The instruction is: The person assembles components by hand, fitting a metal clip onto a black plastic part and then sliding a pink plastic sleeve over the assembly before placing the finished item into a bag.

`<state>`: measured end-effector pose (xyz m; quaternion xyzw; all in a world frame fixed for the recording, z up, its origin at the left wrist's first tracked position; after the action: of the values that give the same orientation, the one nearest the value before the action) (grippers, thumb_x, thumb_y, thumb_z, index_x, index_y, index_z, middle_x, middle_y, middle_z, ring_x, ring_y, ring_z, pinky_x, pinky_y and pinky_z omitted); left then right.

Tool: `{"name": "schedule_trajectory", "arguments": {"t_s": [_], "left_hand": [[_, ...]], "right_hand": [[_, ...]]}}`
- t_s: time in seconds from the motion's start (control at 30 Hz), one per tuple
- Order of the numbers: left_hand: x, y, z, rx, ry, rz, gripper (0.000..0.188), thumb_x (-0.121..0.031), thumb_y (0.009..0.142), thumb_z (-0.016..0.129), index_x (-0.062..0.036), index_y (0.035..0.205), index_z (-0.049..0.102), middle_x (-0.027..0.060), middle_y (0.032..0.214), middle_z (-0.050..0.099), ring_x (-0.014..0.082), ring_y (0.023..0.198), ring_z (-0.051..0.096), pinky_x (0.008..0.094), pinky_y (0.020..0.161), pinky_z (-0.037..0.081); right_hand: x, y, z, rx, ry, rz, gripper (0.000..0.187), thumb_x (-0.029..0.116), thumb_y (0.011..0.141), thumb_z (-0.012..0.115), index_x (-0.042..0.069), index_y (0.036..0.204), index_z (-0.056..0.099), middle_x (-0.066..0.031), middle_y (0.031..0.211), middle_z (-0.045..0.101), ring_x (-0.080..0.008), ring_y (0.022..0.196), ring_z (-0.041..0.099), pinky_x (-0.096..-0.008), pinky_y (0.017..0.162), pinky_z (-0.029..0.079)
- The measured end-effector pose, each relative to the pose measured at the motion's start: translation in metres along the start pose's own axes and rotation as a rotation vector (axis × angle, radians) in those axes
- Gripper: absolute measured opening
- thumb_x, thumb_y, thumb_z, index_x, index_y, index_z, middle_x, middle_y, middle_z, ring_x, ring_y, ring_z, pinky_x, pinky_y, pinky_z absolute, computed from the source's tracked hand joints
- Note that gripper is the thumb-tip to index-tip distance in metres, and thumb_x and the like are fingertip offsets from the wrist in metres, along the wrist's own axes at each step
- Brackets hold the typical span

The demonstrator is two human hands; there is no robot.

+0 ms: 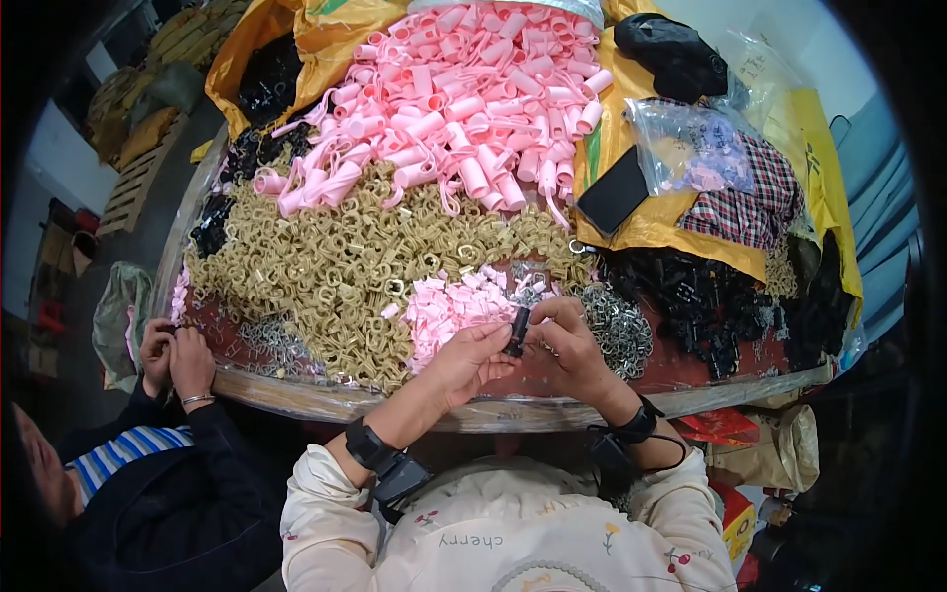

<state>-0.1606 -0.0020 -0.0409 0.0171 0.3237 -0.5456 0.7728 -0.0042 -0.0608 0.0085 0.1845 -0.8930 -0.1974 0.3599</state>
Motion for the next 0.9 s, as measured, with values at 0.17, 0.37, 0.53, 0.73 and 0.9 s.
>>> {"name": "schedule_trajectory", "arguments": {"t_s": [0.17,0.37,0.53,0.73,0.9], "left_hand": [[0.002,-0.003,0.007,-0.021,-0.01,-0.029,0.022,-0.015,0.085,0.047,-0.0019,0.102,0.051,0.0065,0.093,0.057,0.0135,0.079,0.057,0.0226,0.069,0.048],[0.002,-0.008,0.01,-0.121,0.066,-0.026,0.023,-0.009,0.084,0.047,0.002,0.104,0.05,0.0088,0.094,0.056,0.0166,0.082,0.058,0.0257,0.073,0.05],[0.009,-0.011,0.012,-0.171,0.234,-0.037,0.025,-0.006,0.082,0.049,0.0023,0.106,0.049,0.0095,0.096,0.056,0.0177,0.083,0.058,0.0262,0.073,0.05],[0.008,-0.01,0.013,-0.15,0.253,-0.077,0.026,-0.005,0.081,0.051,0.0021,0.106,0.05,0.0096,0.096,0.056,0.0176,0.082,0.058,0.0268,0.072,0.05],[0.0,0.0,0.004,-0.109,0.076,-0.039,0.024,-0.008,0.081,0.051,-0.0002,0.104,0.051,0.007,0.094,0.057,0.015,0.081,0.058,0.0246,0.072,0.049]], "right_hand": [[-0.002,-0.003,0.004,0.029,-0.061,-0.025,0.017,0.003,0.062,0.061,0.006,0.074,0.05,-0.0079,0.09,0.045,-0.0267,0.089,0.042,-0.0355,0.078,0.031],[-0.001,-0.006,0.006,0.053,-0.056,-0.017,0.017,0.002,0.059,0.062,0.006,0.072,0.051,-0.0076,0.089,0.045,-0.0266,0.089,0.042,-0.0343,0.076,0.033],[0.004,-0.008,0.005,0.127,0.044,0.09,0.016,0.001,0.056,0.063,0.006,0.066,0.051,-0.0075,0.087,0.047,-0.0259,0.088,0.044,-0.0336,0.075,0.035],[0.003,-0.007,0.001,0.193,0.099,0.16,0.014,0.002,0.055,0.064,0.005,0.064,0.054,-0.0073,0.087,0.05,-0.0248,0.088,0.046,-0.033,0.076,0.036],[-0.001,0.007,-0.003,0.08,0.062,0.083,0.012,0.001,0.059,0.062,0.005,0.069,0.057,-0.0067,0.091,0.052,-0.0241,0.088,0.047,-0.0329,0.078,0.036]]}}
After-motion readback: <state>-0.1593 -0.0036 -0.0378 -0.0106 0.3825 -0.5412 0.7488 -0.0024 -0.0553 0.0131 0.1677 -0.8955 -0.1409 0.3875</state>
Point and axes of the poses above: each hand's wrist, its own y-axis towards the middle knuckle, its own z-axis out of the palm, x = y × z, the point moved 1 cm from there along y, towards the middle knuckle
